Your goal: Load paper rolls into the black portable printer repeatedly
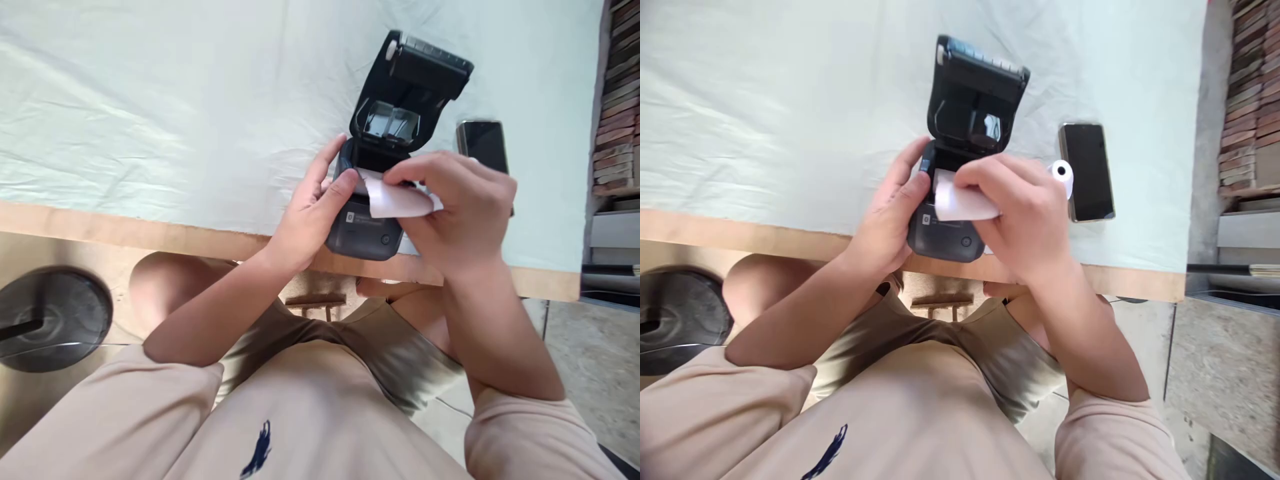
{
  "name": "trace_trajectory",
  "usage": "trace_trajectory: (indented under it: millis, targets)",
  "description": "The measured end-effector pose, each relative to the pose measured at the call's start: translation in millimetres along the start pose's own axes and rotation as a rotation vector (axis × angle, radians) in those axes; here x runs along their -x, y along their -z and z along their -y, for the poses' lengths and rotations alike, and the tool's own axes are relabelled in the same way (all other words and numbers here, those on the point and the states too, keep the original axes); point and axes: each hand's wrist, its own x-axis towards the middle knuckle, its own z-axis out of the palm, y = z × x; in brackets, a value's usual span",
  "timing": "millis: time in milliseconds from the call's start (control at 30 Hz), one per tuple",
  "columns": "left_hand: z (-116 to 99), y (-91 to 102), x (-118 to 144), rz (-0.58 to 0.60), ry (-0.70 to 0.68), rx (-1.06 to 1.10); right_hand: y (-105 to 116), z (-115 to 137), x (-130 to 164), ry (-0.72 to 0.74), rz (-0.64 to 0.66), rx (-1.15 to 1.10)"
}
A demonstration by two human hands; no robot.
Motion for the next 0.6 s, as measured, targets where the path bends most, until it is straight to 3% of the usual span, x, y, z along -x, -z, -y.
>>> trace_trajectory:
  millis: [267, 400, 467, 533, 600]
  targets:
    - [-11, 1.0, -5, 0.024, 0.055, 0.164, -22, 4, 13, 0.050, -0.014, -0.051]
    - [-9, 6.0, -3, 0.078, 0.050, 0.140, -25, -2, 19, 0.077, 0.020, -0.113]
    - [-7, 9.5, -1, 0.111, 0.054, 0.089, -28, -3, 20, 0.064, -0.033, -0.162]
    - [-6, 13.2, 0, 0.128, 0.060, 0.033, -31, -4, 20, -0.036, -0.163, -0.211]
    - [-4, 16.3, 1, 0.141, 0.066, -0.019, -34, -6, 18, -0.230, -0.268, -0.255]
